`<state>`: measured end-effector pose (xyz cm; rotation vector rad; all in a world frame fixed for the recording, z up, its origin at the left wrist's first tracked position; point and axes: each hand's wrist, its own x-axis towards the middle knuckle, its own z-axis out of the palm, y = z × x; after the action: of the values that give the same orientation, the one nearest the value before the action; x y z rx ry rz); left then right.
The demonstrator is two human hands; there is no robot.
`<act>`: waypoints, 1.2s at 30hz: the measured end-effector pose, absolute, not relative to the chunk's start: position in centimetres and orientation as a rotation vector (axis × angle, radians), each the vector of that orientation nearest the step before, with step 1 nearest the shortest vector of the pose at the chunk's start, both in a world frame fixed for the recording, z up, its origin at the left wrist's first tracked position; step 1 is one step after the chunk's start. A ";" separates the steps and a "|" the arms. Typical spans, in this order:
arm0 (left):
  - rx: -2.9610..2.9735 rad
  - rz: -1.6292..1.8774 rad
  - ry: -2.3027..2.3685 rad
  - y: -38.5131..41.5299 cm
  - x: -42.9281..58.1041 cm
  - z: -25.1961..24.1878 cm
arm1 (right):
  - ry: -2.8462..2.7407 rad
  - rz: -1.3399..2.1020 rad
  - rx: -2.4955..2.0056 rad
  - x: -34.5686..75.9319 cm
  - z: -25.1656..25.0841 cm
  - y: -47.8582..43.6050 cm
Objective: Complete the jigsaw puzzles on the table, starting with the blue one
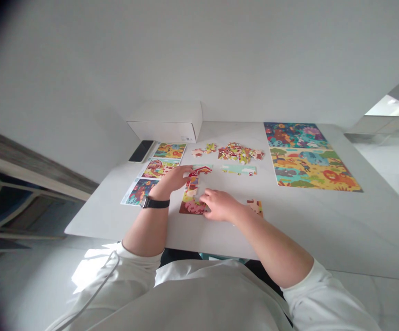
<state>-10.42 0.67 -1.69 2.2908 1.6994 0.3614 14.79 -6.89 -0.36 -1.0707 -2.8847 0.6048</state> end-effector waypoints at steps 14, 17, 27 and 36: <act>2.236 0.524 1.688 2.1 -10.8 -2.9 | -2.838 0.693 -1.057 15.0 0.0 -6.7; 2.209 0.551 1.701 2.2 -10.7 -2.9 | -2.818 0.706 -1.047 15.1 -0.5 -6.5; 1.971 0.899 1.976 1.5 -8.7 -1.4 | -2.560 0.784 -1.131 16.2 1.1 -5.5; 1.871 0.920 1.960 0.8 -7.4 -0.7 | -2.200 0.511 -1.547 22.0 4.5 -2.4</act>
<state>-7.44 0.85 -0.75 1.8705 1.9602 0.9205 22.01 -2.36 4.51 -1.5467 -2.1996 0.5115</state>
